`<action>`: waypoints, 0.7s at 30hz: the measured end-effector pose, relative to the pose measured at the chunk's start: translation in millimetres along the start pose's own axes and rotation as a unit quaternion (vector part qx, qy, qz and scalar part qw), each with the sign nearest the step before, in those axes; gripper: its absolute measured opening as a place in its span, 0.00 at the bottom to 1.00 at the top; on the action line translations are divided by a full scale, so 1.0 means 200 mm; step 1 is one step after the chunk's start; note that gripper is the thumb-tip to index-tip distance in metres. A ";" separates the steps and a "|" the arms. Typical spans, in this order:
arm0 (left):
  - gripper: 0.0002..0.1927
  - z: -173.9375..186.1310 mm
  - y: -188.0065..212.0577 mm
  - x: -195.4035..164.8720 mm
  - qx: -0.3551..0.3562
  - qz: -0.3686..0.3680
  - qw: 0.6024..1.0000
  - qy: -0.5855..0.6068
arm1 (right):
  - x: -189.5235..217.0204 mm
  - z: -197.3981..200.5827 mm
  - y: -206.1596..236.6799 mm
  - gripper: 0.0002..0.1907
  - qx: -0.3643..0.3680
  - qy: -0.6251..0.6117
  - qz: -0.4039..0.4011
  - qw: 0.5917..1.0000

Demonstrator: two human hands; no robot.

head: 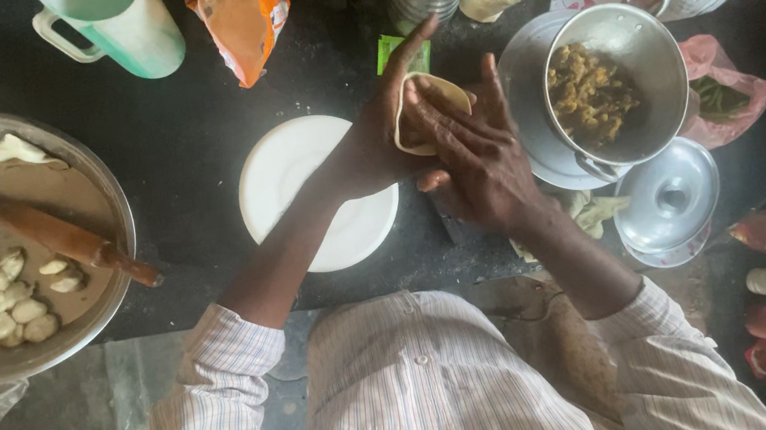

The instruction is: The person folds a semi-circular dough wrapper into a cone, fills it with a cooked mixture from a pot, and seals the edges to form a samosa. They repeat this process with additional dough pieces, placing finished samosas on a tray.

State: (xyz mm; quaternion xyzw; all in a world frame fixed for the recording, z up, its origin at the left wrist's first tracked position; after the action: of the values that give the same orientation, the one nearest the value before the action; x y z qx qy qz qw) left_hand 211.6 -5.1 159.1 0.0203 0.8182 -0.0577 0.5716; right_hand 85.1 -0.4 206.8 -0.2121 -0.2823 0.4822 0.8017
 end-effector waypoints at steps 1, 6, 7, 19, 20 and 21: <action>0.70 0.00 0.00 0.01 -0.002 0.004 1.000 0.015 | 0.02 0.00 0.00 0.37 0.004 -0.012 0.002 1.000; 0.64 0.02 0.04 -0.10 -0.018 -0.270 0.948 -0.165 | 0.07 0.02 0.07 0.34 0.029 -0.079 0.006 0.996; 0.63 0.02 0.05 -0.09 -0.020 -0.271 0.947 -0.172 | 0.07 0.03 0.08 0.34 0.033 -0.085 0.014 0.996; 0.70 -0.02 0.10 0.00 -0.004 -0.168 0.979 -0.115 | 0.02 0.12 0.09 0.38 0.022 0.065 0.061 0.996; 0.71 -0.02 0.10 0.01 -0.005 -0.179 0.975 -0.128 | 0.02 0.15 0.10 0.38 0.016 0.066 0.057 0.996; 0.71 -0.01 0.11 0.01 -0.006 -0.191 0.971 -0.141 | 0.03 0.17 0.11 0.38 0.009 0.067 0.053 0.996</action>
State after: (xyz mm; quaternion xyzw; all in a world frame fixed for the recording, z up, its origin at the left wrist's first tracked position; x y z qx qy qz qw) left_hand 210.6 17.6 156.8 -0.1475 0.7185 -0.1633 0.6598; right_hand 51.1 17.6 219.6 -0.2516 -0.2122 0.5108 0.7942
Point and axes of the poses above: each hand's wrist, its own y-axis away from the middle knuckle, its own z-axis out of the back of the hand, x = y × z, the point moved 6 cm from there along -y, towards the middle knuckle, and after that the axes turned 12 degrees about -x, right-handed, at the moved point
